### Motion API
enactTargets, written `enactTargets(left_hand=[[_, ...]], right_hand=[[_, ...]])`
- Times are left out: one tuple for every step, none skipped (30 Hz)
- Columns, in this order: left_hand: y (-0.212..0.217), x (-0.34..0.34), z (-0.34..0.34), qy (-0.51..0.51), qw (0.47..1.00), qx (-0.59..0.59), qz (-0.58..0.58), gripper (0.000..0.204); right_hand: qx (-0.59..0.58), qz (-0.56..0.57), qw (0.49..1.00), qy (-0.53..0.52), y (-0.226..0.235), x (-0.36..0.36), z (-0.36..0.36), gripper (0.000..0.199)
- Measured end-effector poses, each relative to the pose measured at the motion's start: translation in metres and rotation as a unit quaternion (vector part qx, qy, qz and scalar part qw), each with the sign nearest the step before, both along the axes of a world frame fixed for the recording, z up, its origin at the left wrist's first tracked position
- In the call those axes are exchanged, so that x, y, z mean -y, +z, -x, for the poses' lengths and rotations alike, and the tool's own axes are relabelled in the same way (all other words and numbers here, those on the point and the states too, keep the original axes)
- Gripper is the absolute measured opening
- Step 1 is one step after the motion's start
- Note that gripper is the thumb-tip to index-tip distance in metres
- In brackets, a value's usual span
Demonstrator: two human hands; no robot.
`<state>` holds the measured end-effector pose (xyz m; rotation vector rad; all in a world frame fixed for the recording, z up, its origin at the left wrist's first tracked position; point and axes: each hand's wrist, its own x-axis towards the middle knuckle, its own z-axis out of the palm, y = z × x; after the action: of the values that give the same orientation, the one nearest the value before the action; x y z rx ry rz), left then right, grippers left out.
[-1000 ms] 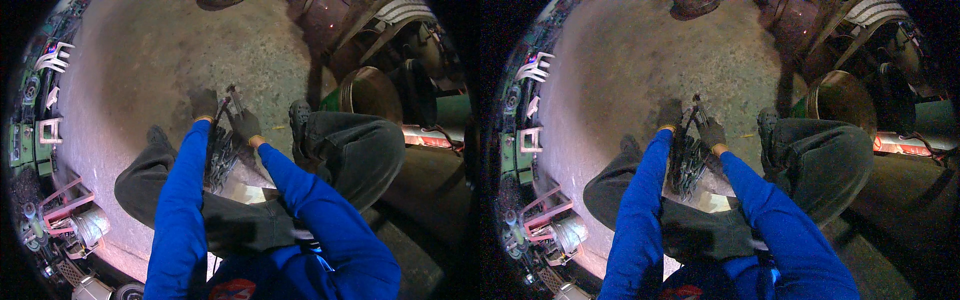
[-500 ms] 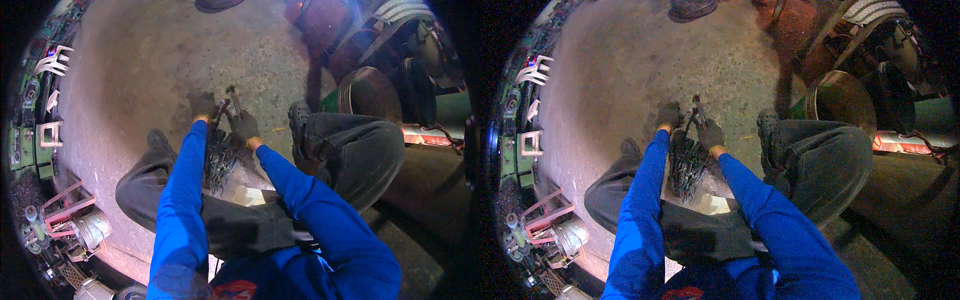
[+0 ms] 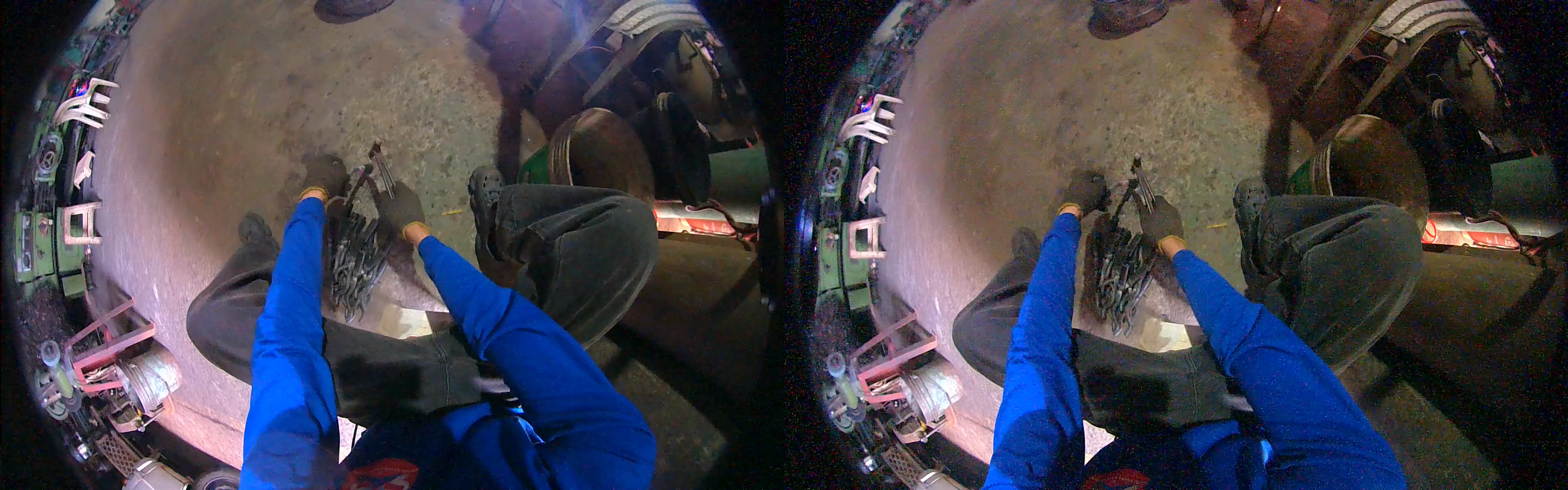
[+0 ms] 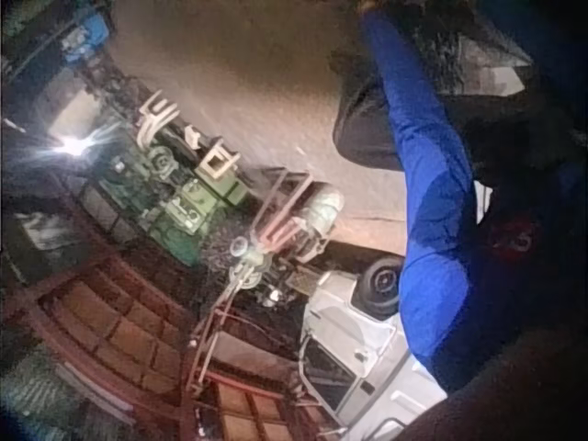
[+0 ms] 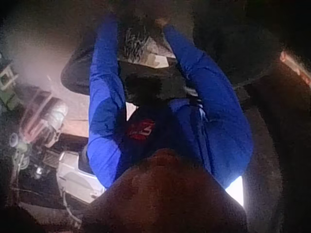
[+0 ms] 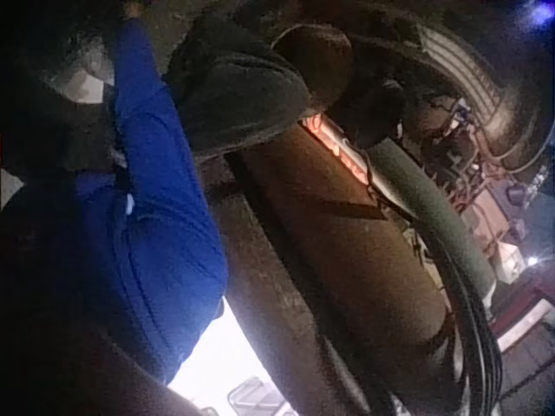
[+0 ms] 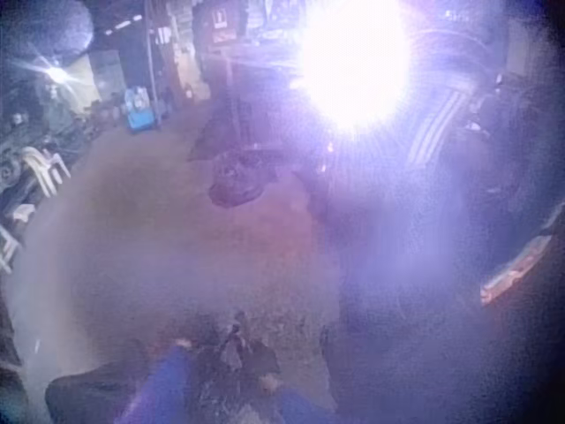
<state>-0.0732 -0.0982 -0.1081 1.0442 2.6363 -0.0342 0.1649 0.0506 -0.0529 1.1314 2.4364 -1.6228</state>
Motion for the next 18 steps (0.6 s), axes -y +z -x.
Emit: enactTargets(left_hand=[[0.0, -0.007, -0.008, 0.047, 0.999, 0.003, -0.005, 0.039], [0.003, -0.013, -0.013, 0.067, 0.998, 0.001, -0.019, 0.042], [0.006, -0.017, -0.017, 0.087, 0.996, -0.002, -0.032, 0.045], [0.01, -0.021, -0.023, 0.079, 0.995, -0.006, -0.053, 0.045], [0.015, -0.023, -0.029, 0.074, 0.995, -0.01, -0.073, 0.046], [0.019, -0.026, -0.036, 0.083, 0.994, -0.014, -0.064, 0.045], [0.026, -0.03, -0.041, 0.092, 0.994, -0.021, -0.056, 0.045], [0.034, -0.038, -0.048, 0.099, 0.994, -0.026, -0.049, 0.044], [0.042, -0.043, -0.057, 0.147, 0.986, 0.011, -0.072, 0.041], [0.043, -0.021, -0.045, 0.145, 0.988, -0.019, -0.05, 0.042], [0.049, -0.03, -0.049, 0.137, 0.988, -0.029, -0.059, 0.043], [0.056, -0.038, -0.054, 0.13, 0.988, -0.038, -0.069, 0.045], [0.063, -0.041, -0.058, 0.144, 0.988, -0.039, -0.047, 0.049], [0.069, -0.044, -0.062, 0.159, 0.986, -0.039, -0.026, 0.054], [0.075, -0.048, -0.066, 0.173, 0.984, -0.038, -0.005, 0.059], [0.084, -0.054, -0.071, 0.188, 0.982, -0.018, -0.002, 0.06], [0.09, -0.057, -0.074, 0.205, 0.979, 0.002, 0.002, 0.062], [0.095, -0.059, -0.078, 0.221, 0.975, 0.022, 0.006, 0.063]], right_hand=[[0.006, 0.005, 1.0, -0.006, -0.001, -0.003, -0.003, 0.048], [0.007, -0.002, 1.0, -0.01, -0.002, -0.005, -0.004, 0.048], [0.008, -0.008, 1.0, -0.014, -0.002, -0.006, -0.004, 0.049], [0.013, -0.013, 1.0, -0.019, -0.006, -0.007, -0.008, 0.049], [0.018, -0.013, 1.0, -0.022, -0.004, -0.005, -0.01, 0.052], [0.022, -0.013, 0.999, -0.024, -0.002, -0.004, -0.01, 0.056], [0.024, -0.013, 0.999, -0.026, 0.003, -0.003, -0.009, 0.059], [0.028, 0.0, 0.999, -0.038, 0.002, -0.002, -0.01, 0.06], [0.026, -0.009, 0.999, -0.03, 0.001, -0.003, -0.012, 0.059], [0.007, -0.006, 1.0, -0.007, 0.008, 0.013, -0.004, 0.058], [0.02, -0.007, 1.0, 0.007, -0.002, 0.009, -0.004, 0.056], [0.034, -0.008, 0.999, 0.02, -0.012, 0.006, -0.004, 0.055], [0.046, -0.007, 0.998, 0.036, -0.02, 0.004, -0.004, 0.053], [0.037, -0.006, 0.999, 0.031, -0.024, 0.001, -0.005, 0.055], [0.028, -0.006, 0.999, 0.025, -0.028, -0.004, -0.006, 0.056], [0.02, -0.005, 1.0, 0.021, -0.031, -0.006, -0.008, 0.057], [0.02, 0.002, 1.0, -0.004, -0.027, -0.004, -0.008, 0.058], [0.021, 0.008, 0.999, -0.03, -0.023, -0.002, -0.008, 0.06]])
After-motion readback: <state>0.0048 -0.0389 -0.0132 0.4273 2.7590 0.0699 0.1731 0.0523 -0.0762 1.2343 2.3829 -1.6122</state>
